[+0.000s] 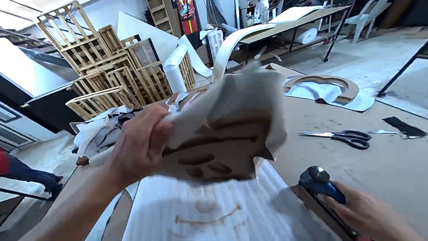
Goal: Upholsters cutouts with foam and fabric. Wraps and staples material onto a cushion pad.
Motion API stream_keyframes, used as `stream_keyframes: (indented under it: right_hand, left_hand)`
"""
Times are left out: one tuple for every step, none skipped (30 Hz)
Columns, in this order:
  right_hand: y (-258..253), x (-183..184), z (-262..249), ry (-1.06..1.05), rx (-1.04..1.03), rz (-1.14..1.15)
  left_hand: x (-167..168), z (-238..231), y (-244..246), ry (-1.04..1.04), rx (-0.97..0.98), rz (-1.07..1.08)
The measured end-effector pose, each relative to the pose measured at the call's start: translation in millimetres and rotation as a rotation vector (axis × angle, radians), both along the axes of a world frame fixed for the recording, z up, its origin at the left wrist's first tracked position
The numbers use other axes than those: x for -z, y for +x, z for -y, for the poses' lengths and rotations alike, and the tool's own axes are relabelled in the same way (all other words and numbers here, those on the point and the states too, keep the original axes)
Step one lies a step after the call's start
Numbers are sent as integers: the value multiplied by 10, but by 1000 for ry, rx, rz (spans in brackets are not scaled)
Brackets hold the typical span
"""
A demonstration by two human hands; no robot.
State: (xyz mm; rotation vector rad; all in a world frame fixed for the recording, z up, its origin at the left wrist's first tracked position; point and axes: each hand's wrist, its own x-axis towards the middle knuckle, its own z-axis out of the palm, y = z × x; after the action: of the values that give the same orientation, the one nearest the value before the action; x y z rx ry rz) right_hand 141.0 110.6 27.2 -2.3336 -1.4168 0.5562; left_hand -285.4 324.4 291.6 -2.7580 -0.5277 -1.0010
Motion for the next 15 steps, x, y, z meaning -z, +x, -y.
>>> stream_keyframes:
  right_hand:
    - [5,7,-2,10,7,11]
    - [-10,-8,-5,26,17,24]
    - [-9,2,-11,38,27,58]
    - [5,18,-14,29,32,89]
    - [7,16,-7,-7,38,109]
    - [6,27,10,-24,34,130]
    - [3,36,22,-37,24,141]
    - [11,44,14,-51,16,147]
    - [21,47,1,-67,14,146]
    - [36,46,0,-84,12,143]
    - [51,40,-5,-96,15,126]
    - [62,34,-8,-100,21,100]
    - [62,9,14,-96,24,70]
    - [32,-67,48,-88,24,42]
    - [-42,-202,73,-76,11,18]
  left_hand:
    - [106,105,-27,144,72,-16]
    - [280,222,-68,248,135,-41]
    - [524,339,-129,304,211,-74]
    - [823,448,-207,323,284,-118]
    - [1162,557,-294,323,335,-153]
    - [1523,666,-404,290,355,-173]
    - [1876,771,-533,236,350,-183]
    - [2218,852,-667,188,329,-185]
    - [2544,938,-804,145,286,-184]
    - [2827,1064,-921,90,227,-177]
    - [3041,1193,-1005,48,160,-182]
    - [3194,1304,-1060,20,85,-209]
    - [3302,1425,-1087,-10,13,-251]
    - [3381,1558,-1075,-56,-63,-297]
    - [3446,1700,-1035,-137,-144,-331]
